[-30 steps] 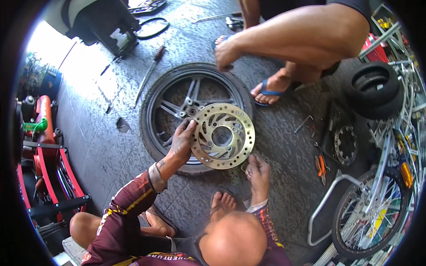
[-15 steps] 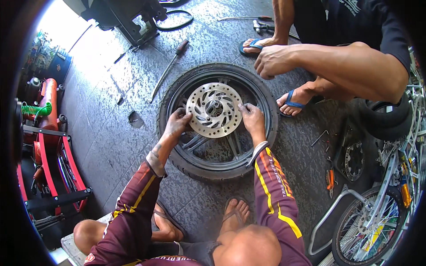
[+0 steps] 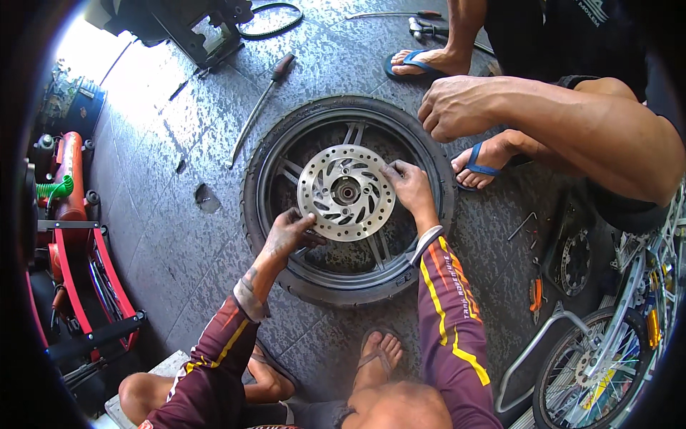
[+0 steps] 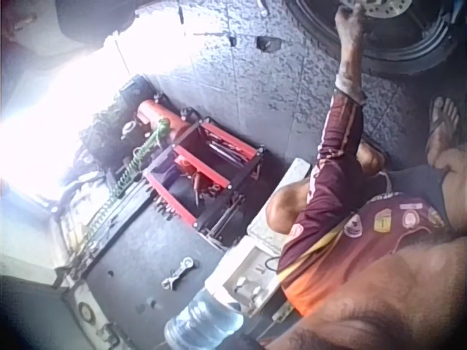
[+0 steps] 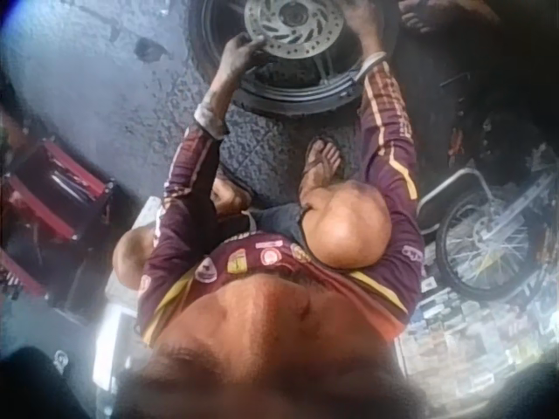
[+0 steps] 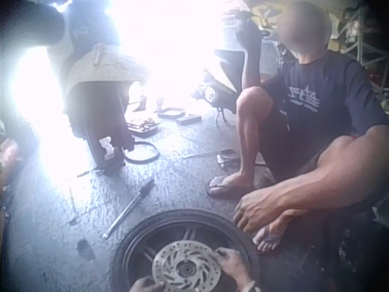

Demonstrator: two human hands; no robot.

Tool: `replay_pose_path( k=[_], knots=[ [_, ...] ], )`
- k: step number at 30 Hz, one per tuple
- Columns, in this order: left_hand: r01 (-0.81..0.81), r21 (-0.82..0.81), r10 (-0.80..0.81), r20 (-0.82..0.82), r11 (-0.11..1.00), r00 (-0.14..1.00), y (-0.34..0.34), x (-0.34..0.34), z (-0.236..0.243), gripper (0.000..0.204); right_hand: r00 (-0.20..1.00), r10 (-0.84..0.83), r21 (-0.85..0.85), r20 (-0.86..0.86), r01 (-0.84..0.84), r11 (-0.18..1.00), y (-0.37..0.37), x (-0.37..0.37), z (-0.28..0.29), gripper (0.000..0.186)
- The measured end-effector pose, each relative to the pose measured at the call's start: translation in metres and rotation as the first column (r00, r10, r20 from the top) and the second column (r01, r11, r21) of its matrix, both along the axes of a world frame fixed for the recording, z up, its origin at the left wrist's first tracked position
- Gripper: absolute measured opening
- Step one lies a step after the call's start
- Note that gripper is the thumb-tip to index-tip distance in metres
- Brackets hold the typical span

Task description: The person places a brake disc onto a motorcycle wheel hub and aligns it with the bolt holes by hand.

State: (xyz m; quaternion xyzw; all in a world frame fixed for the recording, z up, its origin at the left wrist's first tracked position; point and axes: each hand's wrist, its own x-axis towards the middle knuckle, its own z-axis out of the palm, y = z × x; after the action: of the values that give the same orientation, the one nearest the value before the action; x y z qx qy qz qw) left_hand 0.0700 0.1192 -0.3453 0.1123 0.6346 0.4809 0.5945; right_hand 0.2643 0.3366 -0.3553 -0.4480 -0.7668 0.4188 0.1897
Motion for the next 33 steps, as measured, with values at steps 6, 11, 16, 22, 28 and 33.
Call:
replay_pose_path(
  k=[6, 11, 16, 22, 28, 33],
  knots=[
    [0.042, -0.010, -0.041, 0.084, 0.999, 0.996, -0.005, 0.008, 0.004, 0.040, 0.997, 0.004, 0.003, 0.071, -0.004, 1.000, 0.013, -0.011, -0.002, 0.040],
    [-0.041, 0.018, 0.043, -0.164, 0.999, 0.985, 0.006, 0.006, 0.011, 0.047, 0.991, -0.107, -0.006, -0.086, 0.106, 0.994, -0.001, -0.001, -0.006, 0.035],
    [-0.080, 0.097, 0.102, -0.247, 0.992, 0.964, 0.027, -0.011, 0.001, 0.042, 0.967, -0.197, -0.145, -0.163, 0.174, 0.974, -0.025, 0.011, -0.021, 0.040],
    [-0.100, 0.117, 0.132, -0.310, 0.988, 0.942, 0.028, -0.001, -0.008, 0.035, 0.909, -0.355, -0.264, -0.219, 0.295, 0.918, -0.026, 0.023, -0.024, 0.034],
    [-0.182, 0.434, 0.382, -0.434, 0.882, 0.816, 0.003, 0.071, 0.048, 0.033, 0.854, -0.370, -0.478, -0.365, 0.170, 0.862, -0.100, 0.041, 0.053, 0.014],
    [-0.613, 0.177, 0.233, 0.817, 0.770, 0.528, -0.002, 0.129, 0.042, 0.053, 0.958, 0.150, 0.138, -0.245, -0.118, 0.983, -0.161, 0.020, 0.087, 0.014]
  ],
)
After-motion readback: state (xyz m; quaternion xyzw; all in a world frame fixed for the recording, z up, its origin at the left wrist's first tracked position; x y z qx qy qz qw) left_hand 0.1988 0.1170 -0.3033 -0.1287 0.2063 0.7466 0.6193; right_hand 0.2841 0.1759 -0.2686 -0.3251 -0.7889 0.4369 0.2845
